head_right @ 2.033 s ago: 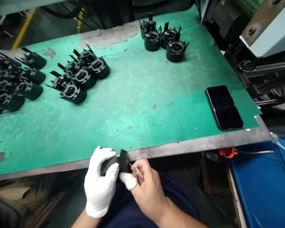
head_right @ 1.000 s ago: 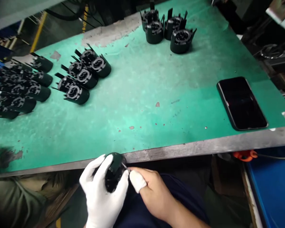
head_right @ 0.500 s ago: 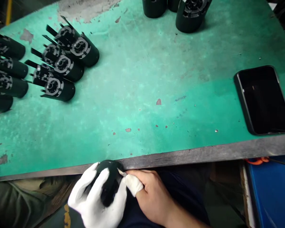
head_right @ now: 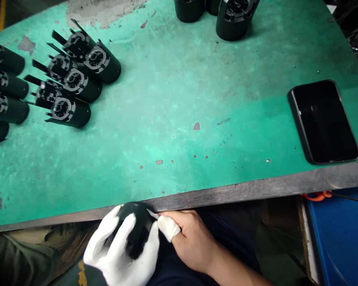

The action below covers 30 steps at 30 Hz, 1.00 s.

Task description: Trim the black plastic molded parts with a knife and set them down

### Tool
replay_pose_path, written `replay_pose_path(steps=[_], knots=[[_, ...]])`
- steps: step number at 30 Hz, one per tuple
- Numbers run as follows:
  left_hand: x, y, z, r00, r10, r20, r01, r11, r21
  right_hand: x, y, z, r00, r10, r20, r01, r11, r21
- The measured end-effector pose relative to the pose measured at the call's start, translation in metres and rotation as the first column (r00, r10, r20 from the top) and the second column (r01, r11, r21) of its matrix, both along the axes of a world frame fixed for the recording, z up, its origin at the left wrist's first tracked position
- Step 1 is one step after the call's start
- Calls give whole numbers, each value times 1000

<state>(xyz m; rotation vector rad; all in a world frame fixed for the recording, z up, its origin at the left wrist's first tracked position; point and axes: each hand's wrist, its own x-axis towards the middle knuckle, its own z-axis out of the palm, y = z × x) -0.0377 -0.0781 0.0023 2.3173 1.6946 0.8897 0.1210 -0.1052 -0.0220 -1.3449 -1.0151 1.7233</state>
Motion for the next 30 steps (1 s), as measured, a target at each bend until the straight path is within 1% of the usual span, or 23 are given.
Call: replay_pose_path(steps=[2, 4, 9, 13, 17, 21, 23, 27, 30], knots=[[-2, -1, -4, 1000, 0, 10, 0, 1000, 17, -2, 1, -1, 999, -11, 41, 11, 1000, -10], [-3, -1, -6, 1000, -3, 7, 3, 1000, 30, -5, 2, -3, 999, -26, 46, 27, 999, -18], [-2, 1, -4, 1000, -11, 1, 11, 999, 36, -3, 0, -9, 996, -52, -73, 49, 998, -35], [2, 4, -1, 1000, -12, 1, 12, 999, 51, 0, -1, -12, 996, -5, -95, 1, 999, -49], [8, 8, 1, 1000, -22, 10, 21, 998, 66, 3, 1, -9, 998, 23, -67, -27, 998, -58], [11, 10, -4, 999, 1, 35, -5, 994, 108, 1, 2, -4, 1000, 24, -10, -25, 996, -86], [11, 11, -9, 999, 14, 41, -20, 987, 159, -1, 3, -2, 1000, 14, 15, -13, 995, -99], [4, 9, -16, 999, -45, 12, 40, 966, 257, -5, 1, -3, 1000, -8, 29, 11, 996, -83], [-2, 6, -16, 998, -68, 6, 66, 979, 195, -4, -3, -7, 999, -5, 35, 7, 999, -54]])
